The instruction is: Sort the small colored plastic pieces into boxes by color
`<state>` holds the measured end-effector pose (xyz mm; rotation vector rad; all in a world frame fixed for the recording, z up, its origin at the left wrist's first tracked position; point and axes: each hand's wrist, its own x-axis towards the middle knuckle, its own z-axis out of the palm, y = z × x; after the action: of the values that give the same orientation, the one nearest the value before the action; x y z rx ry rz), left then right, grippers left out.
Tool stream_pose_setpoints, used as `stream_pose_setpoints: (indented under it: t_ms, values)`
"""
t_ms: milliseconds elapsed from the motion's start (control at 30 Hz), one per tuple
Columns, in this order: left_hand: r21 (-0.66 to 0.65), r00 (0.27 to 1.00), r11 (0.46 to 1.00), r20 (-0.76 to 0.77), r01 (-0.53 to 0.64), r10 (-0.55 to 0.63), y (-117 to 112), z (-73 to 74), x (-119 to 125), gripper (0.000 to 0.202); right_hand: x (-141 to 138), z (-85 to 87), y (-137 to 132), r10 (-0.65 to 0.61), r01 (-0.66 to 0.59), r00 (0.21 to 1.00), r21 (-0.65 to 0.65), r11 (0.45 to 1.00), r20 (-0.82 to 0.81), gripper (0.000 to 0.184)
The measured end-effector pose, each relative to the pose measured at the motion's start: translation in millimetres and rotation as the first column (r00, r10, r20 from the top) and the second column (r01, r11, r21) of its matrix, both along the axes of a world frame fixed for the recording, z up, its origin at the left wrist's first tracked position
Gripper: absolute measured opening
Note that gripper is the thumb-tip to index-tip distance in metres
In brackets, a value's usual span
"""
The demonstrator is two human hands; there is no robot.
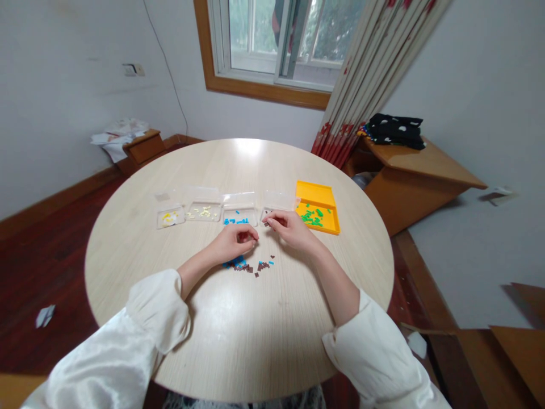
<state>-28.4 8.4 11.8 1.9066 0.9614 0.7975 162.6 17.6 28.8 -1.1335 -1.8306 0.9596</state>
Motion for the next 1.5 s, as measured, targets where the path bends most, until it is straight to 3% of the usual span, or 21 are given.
stream_pose_setpoints:
  t_ms: [200,400,633,833,1067,1300,1500]
  values:
    - [-0.003,0.969,0.976,-0.119,0.217,-0.216,-2.3,2.6,-0.8,0.019,-0.5,1.0,-1.1,0.006,-0.008,0.999,-0.045,0.999,-0.043,0.013]
    - [0.12,0.957,0.953,-0.128,0.277,-0.262,-0.4,-0.4,-1.8,0.023,-1.7,3.6,-3.0,0.018,-0.022,0.998,-0.068,0.997,-0.052,0.011]
    - [0.095,0.973,0.973,-0.114,0.211,-0.2,-1.4,0.2,-0.7,0.022,-2.0,0.4,-1.1,0.011,-0.024,0.995,-0.121,0.992,-0.103,0.015]
    - [0.101,0.996,0.994,-0.067,-0.046,0.053,2.5,0.8,0.7,0.016,-5.0,2.6,-4.8,0.016,-0.055,0.976,-0.179,0.982,-0.215,0.018]
    - [0.06,0.986,0.986,0.061,-0.158,0.155,4.3,0.3,0.7,0.017,-9.1,3.2,-9.6,0.031,-0.102,0.962,-0.251,0.963,-0.273,0.028]
    - [-0.015,0.966,0.979,0.162,-0.203,0.203,5.5,-0.4,1.5,0.016,-13.1,4.7,-14.5,0.069,-0.151,0.961,-0.299,0.942,-0.267,0.027]
    - [-0.14,0.953,0.981,0.255,-0.13,0.163,4.6,1.5,1.5,0.017,-18.5,4.0,-18.5,0.104,-0.179,0.964,-0.31,0.934,-0.243,0.023]
